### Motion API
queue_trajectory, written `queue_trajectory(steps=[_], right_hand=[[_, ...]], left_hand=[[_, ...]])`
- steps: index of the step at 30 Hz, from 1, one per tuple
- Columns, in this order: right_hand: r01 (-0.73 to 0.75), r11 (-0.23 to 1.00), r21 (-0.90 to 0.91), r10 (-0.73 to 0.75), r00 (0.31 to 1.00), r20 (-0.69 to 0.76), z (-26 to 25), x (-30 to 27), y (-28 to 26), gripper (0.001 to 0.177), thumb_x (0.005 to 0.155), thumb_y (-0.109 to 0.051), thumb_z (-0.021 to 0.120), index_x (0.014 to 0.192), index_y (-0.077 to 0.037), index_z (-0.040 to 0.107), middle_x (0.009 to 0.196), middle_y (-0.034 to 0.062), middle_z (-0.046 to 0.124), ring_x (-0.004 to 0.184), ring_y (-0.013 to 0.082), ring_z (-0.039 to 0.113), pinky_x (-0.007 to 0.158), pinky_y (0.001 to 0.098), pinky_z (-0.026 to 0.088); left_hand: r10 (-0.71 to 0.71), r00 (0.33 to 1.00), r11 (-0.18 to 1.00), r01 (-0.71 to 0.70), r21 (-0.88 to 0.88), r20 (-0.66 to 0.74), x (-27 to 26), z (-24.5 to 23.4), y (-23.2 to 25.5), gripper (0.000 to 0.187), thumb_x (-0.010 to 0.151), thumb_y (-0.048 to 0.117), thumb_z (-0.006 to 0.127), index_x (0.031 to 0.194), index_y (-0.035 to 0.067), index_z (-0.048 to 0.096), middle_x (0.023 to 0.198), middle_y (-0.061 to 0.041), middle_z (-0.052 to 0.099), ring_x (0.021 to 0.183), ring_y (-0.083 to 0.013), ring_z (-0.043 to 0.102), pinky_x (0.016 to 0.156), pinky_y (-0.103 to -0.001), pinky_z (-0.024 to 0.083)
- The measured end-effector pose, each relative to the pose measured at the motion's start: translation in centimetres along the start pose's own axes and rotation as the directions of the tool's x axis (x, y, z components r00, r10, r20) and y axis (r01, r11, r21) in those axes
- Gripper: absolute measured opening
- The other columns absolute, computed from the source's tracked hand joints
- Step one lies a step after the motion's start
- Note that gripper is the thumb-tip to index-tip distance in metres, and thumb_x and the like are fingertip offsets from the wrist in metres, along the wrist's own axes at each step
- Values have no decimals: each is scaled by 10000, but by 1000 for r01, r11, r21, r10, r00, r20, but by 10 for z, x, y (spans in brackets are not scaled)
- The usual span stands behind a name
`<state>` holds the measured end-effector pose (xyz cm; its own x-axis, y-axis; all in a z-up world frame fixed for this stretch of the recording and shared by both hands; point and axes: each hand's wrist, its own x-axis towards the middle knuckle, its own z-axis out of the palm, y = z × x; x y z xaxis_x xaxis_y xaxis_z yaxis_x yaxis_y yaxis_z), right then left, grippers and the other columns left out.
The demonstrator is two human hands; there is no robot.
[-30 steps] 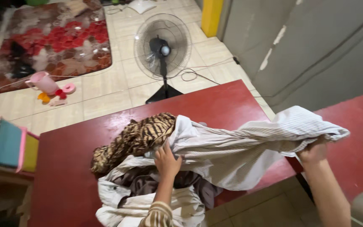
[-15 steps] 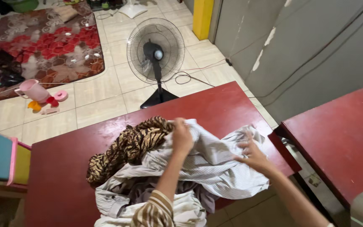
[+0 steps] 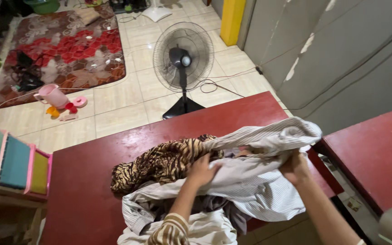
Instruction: The person lays a white blouse on a red table, smooths it, and buttons the front. They place a green hanger into the blouse, adjust the sleeves, and hang it on a nearby clothing rack. The person then repeats the process with a striped shirt, buttoning it and placing it on a hanger before hanging it on the rack.
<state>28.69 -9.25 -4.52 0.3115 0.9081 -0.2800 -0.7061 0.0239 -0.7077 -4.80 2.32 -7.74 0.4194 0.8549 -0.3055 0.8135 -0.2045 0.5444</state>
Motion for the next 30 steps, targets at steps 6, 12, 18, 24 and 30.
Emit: queue_trajectory(steps=[6,12,18,24,30], right_hand=[[231,963,141,-247,963,106,-45,-24,-85,467,1096,-453,509,1380,-92,591,1326,111,631,1173,292,611,998,512,490],[438,817,-374,-486,873,-38,-75,-80,-180,389,1085,-355,541,1320,-57,626,1230,109,661,1088,251,629,951,436,507],[301,235,-924,-683,728,63,-83,-138,-237,313,1074,-257,574,1261,-21,662,1134,107,691,1004,209,646,904,359,524],[103,109,-989,-716,698,-6,-168,-204,-267,321,1021,-226,625,1245,2,648,1105,115,679,984,196,632,893,323,519],[48,474,-879,-631,715,-301,-290,-280,-289,574,883,-332,710,1318,-1,534,1209,141,583,1093,237,553,955,368,469]], left_hand=[[-277,961,959,278,-58,16,24,51,-86,899,968,784,284,1593,142,349,1624,-250,328,1481,-570,249,1222,-644,187],[-421,835,903,422,-80,-353,8,30,-43,789,901,614,545,1494,113,406,1538,-197,395,1414,-443,369,1132,-658,255],[380,619,813,-578,-70,-687,15,39,182,489,907,341,752,1266,35,624,1228,-197,665,1190,-392,597,1074,-506,426],[784,590,456,-758,-467,-192,-65,110,441,1018,781,507,833,1527,-25,389,1473,-267,493,1350,-440,494,1098,-487,416],[849,528,427,-693,-580,-6,-98,185,568,601,762,248,725,1297,51,535,1250,-213,687,1178,-401,666,979,-434,534]])
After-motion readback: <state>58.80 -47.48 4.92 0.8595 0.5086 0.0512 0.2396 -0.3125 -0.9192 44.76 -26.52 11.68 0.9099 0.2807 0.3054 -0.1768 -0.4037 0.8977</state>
